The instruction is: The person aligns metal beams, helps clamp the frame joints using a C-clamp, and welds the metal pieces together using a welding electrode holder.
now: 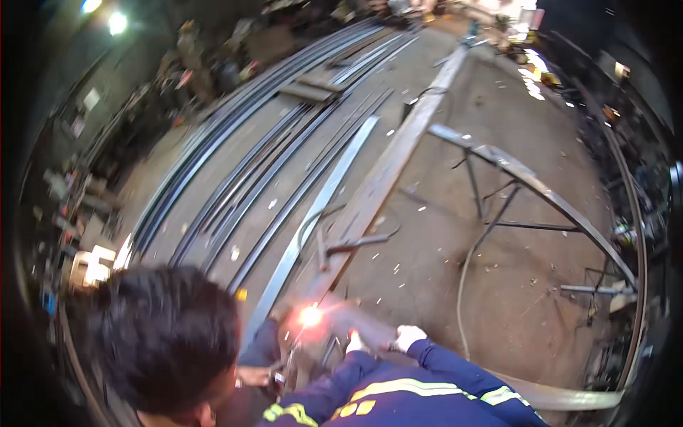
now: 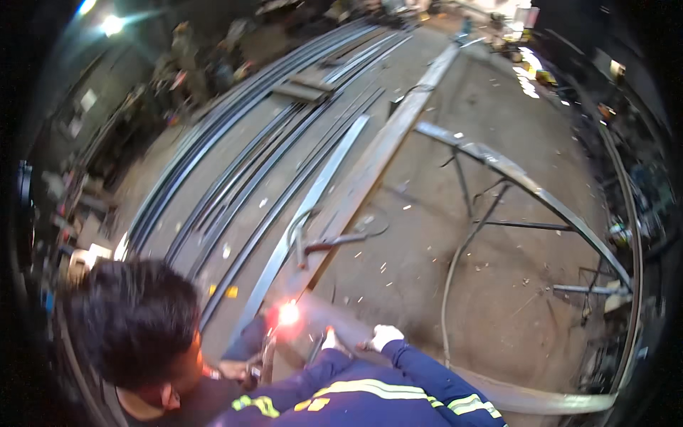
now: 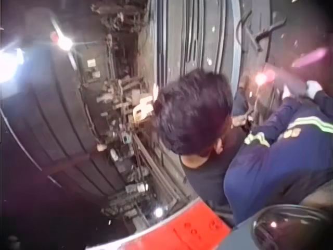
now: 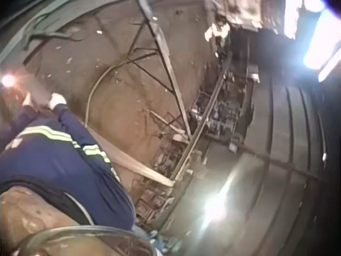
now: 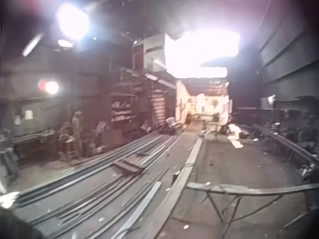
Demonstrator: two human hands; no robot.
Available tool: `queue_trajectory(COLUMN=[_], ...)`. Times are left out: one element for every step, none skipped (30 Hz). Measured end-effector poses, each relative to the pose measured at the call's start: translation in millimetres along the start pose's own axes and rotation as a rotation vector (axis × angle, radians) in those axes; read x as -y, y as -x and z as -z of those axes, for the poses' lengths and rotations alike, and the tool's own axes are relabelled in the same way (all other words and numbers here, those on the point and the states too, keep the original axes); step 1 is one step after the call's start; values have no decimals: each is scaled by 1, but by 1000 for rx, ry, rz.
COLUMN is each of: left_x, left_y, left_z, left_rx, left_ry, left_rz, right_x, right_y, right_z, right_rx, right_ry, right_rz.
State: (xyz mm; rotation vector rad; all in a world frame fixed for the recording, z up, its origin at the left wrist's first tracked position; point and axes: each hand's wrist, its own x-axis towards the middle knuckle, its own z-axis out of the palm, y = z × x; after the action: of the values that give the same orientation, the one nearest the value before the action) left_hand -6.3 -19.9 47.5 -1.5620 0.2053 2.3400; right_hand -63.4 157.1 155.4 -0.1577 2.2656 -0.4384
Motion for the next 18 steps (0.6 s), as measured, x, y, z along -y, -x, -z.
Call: queue_trajectory(left_x=[-4, -3, 1, 5, 8, 10, 11, 12, 12, 11, 11, 12, 10, 10, 10, 10, 10, 11], left_y=[-28, -54, -66, -36, -61, -84, -109, -102, -87, -72, -64, -69, -71, -70, -68, -65, -60, -55], left_z=[16, 30, 35, 10, 25, 41, 60, 48, 33, 18, 15, 23, 27, 26, 27, 27, 25, 22], left_rx=[67, 134, 206, 203, 48, -122, -299, -310, -320, -328, -370, -381, -345, -303, -305, -215, -127, -130], left_ry=[-57, -121, -194, -119, -263, -403, -514, -433, -360, -295, -274, -265, -211, -165, -166, -155, -142, -143], left_rz=[-18, -29, -34, -19, -77, -113, -123, -140, -160, -181, -173, -173, -174, -171, -169, -161, -152, -152], right_x=[0, 1, -5, -6, -2, 1, 14, 17, 12, 6, 11, 17, 22, 24, 17, 14, 16, 17], right_y=[-2, -3, -8, -11, -10, -15, -12, -11, -13, -14, -11, -9, -5, -2, -7, -7, -6, -5], right_z=[-1, 0, -4, -2, 1, -1, 4, 10, 6, 3, 3, 5, 9, 12, 3, 2, 2, 3], right_rx=[-24, -47, -74, -68, -41, -40, 11, 33, 35, 31, 16, 29, 42, 46, 22, 22, 47, 71], right_ry=[-7, -2, -5, -25, -80, -104, -105, -129, -156, -189, -208, -205, -183, -165, -183, -185, -211, -238], right_rz=[0, -6, 1, -8, -15, -10, -7, -39, -52, -69, -69, -65, -76, -93, -77, -79, -93, -106])
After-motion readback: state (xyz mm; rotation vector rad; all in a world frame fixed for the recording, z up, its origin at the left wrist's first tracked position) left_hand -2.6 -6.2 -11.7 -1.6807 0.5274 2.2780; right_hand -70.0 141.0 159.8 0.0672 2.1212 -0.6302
